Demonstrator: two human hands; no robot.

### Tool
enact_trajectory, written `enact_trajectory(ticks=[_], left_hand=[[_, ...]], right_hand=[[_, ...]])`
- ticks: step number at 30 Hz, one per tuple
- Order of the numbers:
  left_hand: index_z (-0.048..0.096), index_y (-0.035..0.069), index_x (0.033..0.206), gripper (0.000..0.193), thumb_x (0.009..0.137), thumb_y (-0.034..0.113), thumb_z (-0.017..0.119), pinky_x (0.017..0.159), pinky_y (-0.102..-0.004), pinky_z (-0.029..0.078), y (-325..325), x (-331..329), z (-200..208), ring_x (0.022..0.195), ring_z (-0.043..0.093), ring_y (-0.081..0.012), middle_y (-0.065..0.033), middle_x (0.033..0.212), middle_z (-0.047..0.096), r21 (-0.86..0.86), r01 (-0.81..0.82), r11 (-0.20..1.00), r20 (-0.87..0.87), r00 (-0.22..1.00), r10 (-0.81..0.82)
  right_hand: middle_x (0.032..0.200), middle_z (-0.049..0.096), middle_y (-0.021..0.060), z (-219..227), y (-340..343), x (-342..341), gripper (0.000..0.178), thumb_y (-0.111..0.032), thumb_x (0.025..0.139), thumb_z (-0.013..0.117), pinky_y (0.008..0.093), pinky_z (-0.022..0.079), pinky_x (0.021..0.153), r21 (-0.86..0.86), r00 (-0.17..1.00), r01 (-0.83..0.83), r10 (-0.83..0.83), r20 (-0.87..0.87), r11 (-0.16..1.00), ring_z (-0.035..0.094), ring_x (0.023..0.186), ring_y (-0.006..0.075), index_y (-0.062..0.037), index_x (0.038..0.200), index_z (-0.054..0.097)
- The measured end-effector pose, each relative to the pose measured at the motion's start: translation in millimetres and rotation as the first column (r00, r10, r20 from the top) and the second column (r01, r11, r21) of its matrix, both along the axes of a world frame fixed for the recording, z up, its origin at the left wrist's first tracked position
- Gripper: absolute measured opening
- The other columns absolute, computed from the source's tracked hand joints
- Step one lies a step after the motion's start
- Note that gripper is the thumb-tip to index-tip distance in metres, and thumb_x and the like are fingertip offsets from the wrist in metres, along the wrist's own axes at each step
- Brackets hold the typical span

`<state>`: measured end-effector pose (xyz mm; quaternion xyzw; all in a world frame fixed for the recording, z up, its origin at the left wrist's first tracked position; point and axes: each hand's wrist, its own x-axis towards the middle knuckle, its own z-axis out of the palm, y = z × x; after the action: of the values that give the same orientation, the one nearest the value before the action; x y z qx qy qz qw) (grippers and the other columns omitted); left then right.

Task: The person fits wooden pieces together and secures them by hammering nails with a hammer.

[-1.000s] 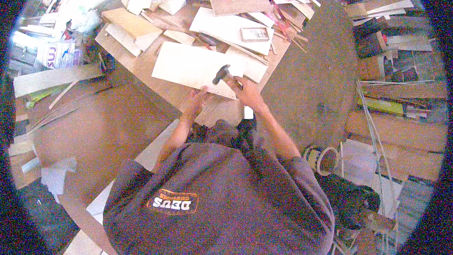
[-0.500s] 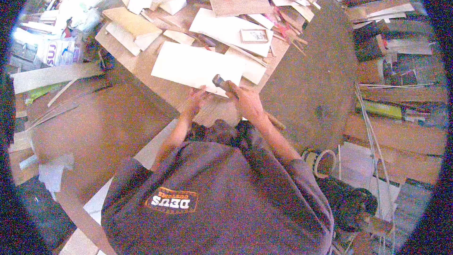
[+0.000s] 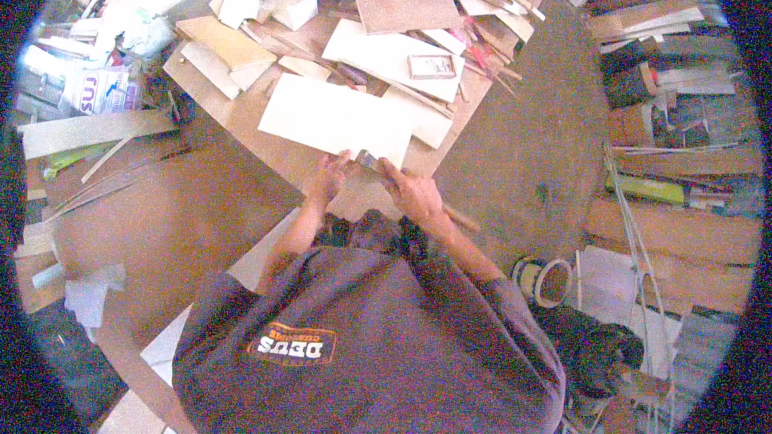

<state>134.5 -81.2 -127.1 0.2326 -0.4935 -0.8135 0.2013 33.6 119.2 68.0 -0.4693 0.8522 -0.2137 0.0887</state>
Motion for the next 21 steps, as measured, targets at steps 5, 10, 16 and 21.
enact_trajectory(ticks=[5,10,16,21], left_hand=[[0.052,0.011,0.128,0.039,0.092,0.017,0.065,0.095,-0.0396,0.051,15.3,-13.8,49.9,0.114,0.058,-0.0246,-0.0059,0.122,0.059,0.353,-0.058,0.934,0.056,0.998,0.041],[0.046,0.01,0.131,0.046,0.091,0.014,0.067,0.094,-0.0387,0.053,14.3,-13.8,47.8,0.115,0.057,-0.025,-0.0073,0.128,0.056,0.426,-0.081,0.901,0.083,0.995,0.05],[0.042,0.007,0.132,0.05,0.09,0.013,0.068,0.099,-0.0427,0.051,15.4,-14.2,58.7,0.119,0.056,-0.029,-0.0127,0.13,0.054,0.359,-0.063,0.931,0.107,0.994,0.026],[0.042,0.005,0.131,0.05,0.09,0.012,0.069,0.099,-0.0452,0.052,10.5,-15.0,40.2,0.117,0.058,-0.031,-0.0155,0.129,0.055,0.451,-0.088,0.888,0.077,0.995,0.059]], right_hand=[[0.094,0.068,0.0188,41.1,-4.4,0.4,0.049,-0.022,0.09,0.068,0.0408,0.056,0.062,-0.261,0.99,0.136,-0.14,0.001,0.956,0.07,0.076,0.0337,-0.013,0.136,0.053],[0.098,0.068,0.0227,19.8,0.3,-2.5,0.046,-0.026,0.093,0.065,0.0413,0.055,0.07,-0.132,0.981,0.137,-0.116,0.156,0.982,0.07,0.082,0.0361,-0.004,0.132,0.056],[0.081,0.064,0.0196,-7.3,9.1,-13.2,0.048,-0.032,0.098,0.058,0.0368,0.052,0.07,-0.136,0.937,0.219,-0.169,0.306,0.966,0.065,0.07,0.0247,0.0011,0.133,0.054],[0.082,0.068,0.015,10.3,-10.5,-43.1,0.051,-0.037,0.099,0.054,0.0334,0.05,0.058,-0.105,0.69,0.482,-0.303,0.658,0.87,0.063,0.064,0.019,0.0023,0.132,0.055]])
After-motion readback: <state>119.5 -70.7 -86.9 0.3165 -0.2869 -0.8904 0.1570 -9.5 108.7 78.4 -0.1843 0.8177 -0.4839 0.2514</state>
